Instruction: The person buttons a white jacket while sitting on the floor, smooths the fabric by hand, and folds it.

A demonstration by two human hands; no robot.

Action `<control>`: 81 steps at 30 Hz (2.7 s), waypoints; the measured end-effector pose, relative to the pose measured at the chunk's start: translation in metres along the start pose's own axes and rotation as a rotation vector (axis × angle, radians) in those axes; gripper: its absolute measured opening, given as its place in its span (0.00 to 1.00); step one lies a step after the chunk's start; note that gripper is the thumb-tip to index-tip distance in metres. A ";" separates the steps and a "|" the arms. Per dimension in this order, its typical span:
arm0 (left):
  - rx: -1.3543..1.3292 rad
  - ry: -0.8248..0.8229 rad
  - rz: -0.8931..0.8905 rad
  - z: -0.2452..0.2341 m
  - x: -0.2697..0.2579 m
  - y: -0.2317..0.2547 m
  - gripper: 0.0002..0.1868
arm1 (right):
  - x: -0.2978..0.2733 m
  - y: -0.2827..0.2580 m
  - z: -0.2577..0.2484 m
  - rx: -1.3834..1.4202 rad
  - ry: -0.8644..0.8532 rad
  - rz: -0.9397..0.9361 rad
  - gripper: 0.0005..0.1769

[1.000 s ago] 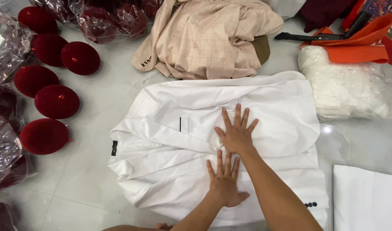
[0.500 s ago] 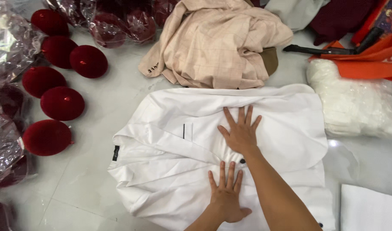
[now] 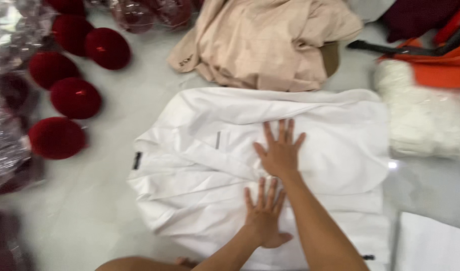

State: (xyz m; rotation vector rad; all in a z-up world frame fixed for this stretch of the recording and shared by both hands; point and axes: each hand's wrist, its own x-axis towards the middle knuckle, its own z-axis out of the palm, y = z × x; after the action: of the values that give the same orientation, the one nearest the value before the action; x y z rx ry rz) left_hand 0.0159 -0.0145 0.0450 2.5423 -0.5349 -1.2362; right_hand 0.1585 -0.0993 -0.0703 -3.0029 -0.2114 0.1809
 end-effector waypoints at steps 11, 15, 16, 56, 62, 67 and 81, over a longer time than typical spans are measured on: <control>0.058 -0.106 -0.025 -0.025 -0.009 0.014 0.59 | 0.010 0.011 -0.034 0.053 -0.002 -0.043 0.42; 0.057 -0.069 -0.017 -0.017 -0.007 0.015 0.59 | 0.011 0.008 -0.052 0.056 -0.182 0.006 0.45; 0.055 -0.035 -0.011 -0.014 -0.005 0.013 0.60 | 0.012 0.006 -0.059 0.063 -0.280 0.024 0.47; 0.094 -0.129 -0.004 -0.026 -0.019 0.022 0.56 | -0.047 -0.020 -0.072 0.147 -0.236 0.278 0.37; 0.088 -0.090 0.001 -0.017 -0.010 0.018 0.54 | -0.043 -0.019 -0.076 0.136 -0.277 0.280 0.38; 0.084 -0.048 0.013 -0.011 -0.009 0.016 0.56 | -0.039 -0.014 -0.067 0.155 -0.317 0.289 0.39; 0.054 0.010 0.007 -0.018 -0.025 0.023 0.57 | -0.083 0.040 -0.028 0.138 -0.050 0.079 0.35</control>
State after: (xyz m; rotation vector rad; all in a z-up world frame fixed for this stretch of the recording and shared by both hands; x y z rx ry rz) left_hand 0.0113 -0.0226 0.0822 2.5874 -0.5815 -1.2226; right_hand 0.0855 -0.1536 -0.0384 -2.8730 -0.0814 0.2666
